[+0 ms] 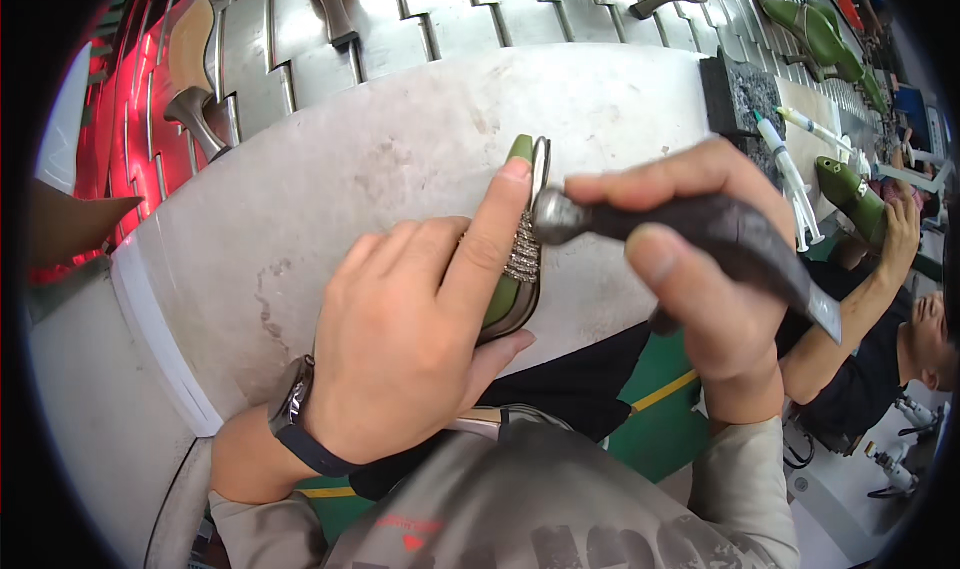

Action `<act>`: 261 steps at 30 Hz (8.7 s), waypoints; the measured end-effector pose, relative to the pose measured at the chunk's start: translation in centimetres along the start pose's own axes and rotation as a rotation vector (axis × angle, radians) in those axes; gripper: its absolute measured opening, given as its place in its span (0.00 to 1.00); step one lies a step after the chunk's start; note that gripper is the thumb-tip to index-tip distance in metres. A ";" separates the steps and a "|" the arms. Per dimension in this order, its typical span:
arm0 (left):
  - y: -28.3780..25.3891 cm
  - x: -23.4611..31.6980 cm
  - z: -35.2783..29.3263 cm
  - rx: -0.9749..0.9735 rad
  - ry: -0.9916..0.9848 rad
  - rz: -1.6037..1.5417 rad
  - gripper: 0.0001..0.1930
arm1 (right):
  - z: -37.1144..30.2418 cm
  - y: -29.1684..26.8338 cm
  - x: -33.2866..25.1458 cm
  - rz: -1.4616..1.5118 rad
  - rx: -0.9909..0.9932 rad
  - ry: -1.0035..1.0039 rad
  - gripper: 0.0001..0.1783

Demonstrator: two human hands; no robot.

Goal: The person attaches and presses soles onto high-heeled shoes mounted on shoe lasts by hand, taps the edges with a hammer, and places the assembled shoes onto a conveyor.

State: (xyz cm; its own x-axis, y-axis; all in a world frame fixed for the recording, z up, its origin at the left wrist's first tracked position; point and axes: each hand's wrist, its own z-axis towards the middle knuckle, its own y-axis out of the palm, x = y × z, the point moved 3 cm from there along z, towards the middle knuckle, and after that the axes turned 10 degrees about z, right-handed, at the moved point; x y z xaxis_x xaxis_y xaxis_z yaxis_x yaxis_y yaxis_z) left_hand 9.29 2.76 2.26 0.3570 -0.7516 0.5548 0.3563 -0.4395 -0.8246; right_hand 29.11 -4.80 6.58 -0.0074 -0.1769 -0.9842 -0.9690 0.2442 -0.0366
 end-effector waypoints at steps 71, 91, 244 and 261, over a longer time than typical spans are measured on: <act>-0.8 -3.0 -4.3 0.086 -0.035 -0.202 0.23 | -9.6 10.2 4.5 -0.612 0.130 -0.851 0.18; -0.8 -3.4 -4.6 0.129 -0.010 -0.190 0.21 | -11.1 11.0 3.3 -0.558 0.232 -0.639 0.16; 7.2 2.8 -12.1 0.738 0.027 0.486 0.17 | -15.6 6.3 4.6 0.260 -0.020 -0.319 0.21; 8.5 2.3 -12.5 0.726 0.009 0.447 0.21 | -7.4 4.4 1.4 0.054 -0.264 0.017 0.17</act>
State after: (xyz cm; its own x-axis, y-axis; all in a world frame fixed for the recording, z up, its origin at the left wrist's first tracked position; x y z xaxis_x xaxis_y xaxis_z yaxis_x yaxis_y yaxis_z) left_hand 2.39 -8.85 -4.84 0.5902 -0.7844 0.1905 0.6498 0.3217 -0.6887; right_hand 23.01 -11.05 6.30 -0.0630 -0.1867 -0.9804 -0.9979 -0.0030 0.0646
